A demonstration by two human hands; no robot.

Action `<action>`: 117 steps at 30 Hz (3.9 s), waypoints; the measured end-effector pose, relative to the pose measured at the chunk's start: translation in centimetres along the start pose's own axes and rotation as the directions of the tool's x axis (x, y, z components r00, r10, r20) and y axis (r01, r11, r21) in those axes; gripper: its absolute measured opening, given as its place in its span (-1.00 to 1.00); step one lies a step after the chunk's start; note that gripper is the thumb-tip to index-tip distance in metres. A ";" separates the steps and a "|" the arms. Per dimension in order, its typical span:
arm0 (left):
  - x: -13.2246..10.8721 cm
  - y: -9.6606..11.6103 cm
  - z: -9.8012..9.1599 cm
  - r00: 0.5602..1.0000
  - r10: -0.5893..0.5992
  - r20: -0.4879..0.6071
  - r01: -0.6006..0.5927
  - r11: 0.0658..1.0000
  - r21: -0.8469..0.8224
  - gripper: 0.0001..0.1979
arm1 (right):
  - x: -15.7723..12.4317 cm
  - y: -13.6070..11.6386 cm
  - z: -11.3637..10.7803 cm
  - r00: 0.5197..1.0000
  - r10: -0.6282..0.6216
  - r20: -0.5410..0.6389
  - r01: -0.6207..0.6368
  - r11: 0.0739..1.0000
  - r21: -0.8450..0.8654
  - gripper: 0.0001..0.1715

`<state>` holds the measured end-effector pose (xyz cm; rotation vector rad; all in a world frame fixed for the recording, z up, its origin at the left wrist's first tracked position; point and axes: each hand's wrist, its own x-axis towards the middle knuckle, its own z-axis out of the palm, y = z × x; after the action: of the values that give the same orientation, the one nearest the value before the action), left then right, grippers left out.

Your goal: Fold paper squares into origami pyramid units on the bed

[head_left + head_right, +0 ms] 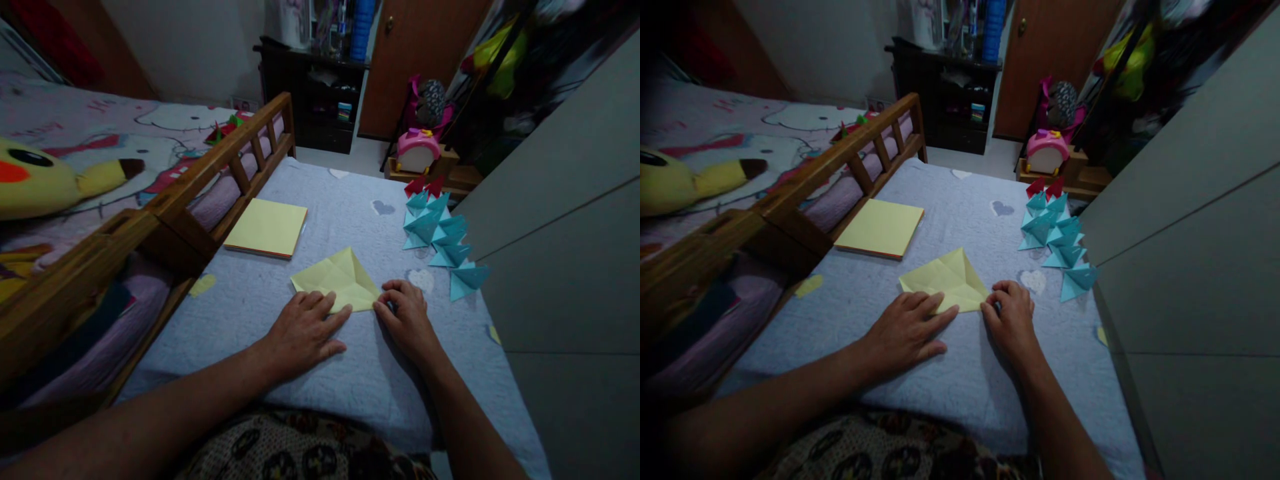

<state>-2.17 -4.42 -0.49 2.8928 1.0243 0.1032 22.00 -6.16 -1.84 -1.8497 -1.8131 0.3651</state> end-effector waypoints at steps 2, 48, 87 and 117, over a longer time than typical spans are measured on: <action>-0.1 -0.1 0.1 1.000 -0.005 0.011 0.005 1.000 -0.004 -0.36 | 0.0 0.1 0.0 1.000 0.001 0.004 -0.001 1.000 0.007 -0.86; 0.7 0.1 -0.6 0.991 -0.027 0.134 0.030 0.999 -0.019 -0.25 | -0.3 -0.7 0.4 0.996 0.036 -0.081 -0.059 0.953 -0.296 -0.40; 0.6 0.2 -0.6 0.992 -0.036 0.118 0.039 0.999 -0.023 -0.29 | -0.4 1.4 -1.0 0.996 -0.080 0.044 0.083 0.994 -0.070 -0.88; 0.6 0.3 -0.5 0.994 -0.028 0.104 0.029 1.000 -0.006 -0.30 | 0.4 0.6 -1.1 0.988 -0.070 0.139 0.085 0.990 -0.109 -0.88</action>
<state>-1.61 -4.24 0.02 2.8421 1.0445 -0.0443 23.14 -5.91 -1.22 -1.8638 -2.0300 0.3721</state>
